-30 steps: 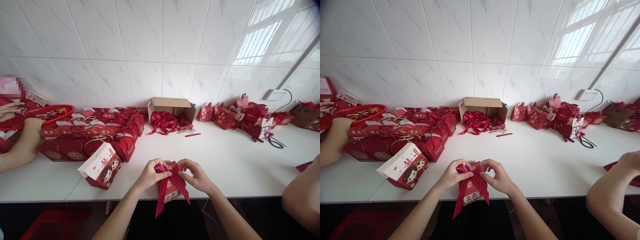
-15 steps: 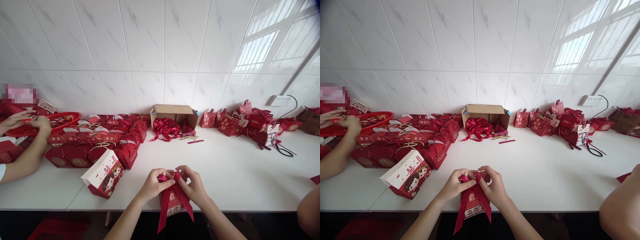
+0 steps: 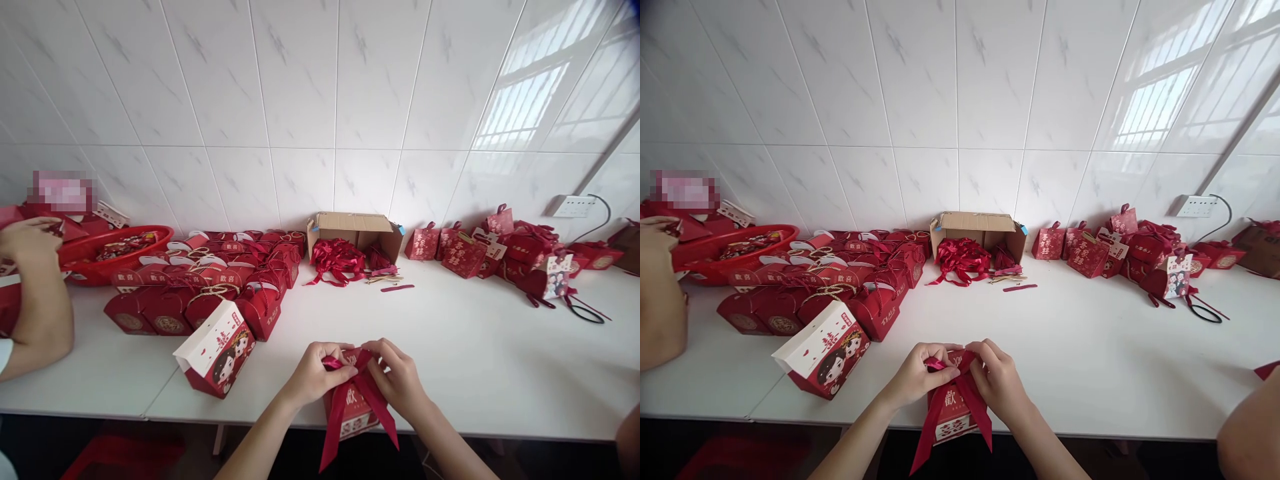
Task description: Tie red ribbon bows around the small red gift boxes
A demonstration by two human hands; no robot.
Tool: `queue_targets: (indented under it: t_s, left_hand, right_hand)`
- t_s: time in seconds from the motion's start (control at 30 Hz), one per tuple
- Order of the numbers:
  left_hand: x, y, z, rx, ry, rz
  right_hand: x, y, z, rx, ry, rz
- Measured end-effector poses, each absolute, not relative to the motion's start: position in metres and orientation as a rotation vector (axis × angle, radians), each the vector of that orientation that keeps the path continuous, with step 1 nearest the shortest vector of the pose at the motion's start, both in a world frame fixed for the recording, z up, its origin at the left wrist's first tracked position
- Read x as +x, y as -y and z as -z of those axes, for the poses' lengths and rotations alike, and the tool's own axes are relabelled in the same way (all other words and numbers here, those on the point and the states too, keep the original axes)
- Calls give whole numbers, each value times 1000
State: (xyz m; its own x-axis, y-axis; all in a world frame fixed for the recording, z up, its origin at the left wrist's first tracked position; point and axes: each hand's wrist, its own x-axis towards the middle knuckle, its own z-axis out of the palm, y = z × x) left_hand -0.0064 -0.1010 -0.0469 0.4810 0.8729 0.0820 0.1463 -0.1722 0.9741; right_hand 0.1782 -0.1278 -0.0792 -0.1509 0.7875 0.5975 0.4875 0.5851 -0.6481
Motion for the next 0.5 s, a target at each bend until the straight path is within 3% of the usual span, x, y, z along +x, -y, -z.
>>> queue_targets:
  t_s: [0.5]
  left_hand:
    - [-1, 98, 47, 1607, -888, -850]
  right_hand:
    - [189, 118, 75, -1072, 1966, -46]
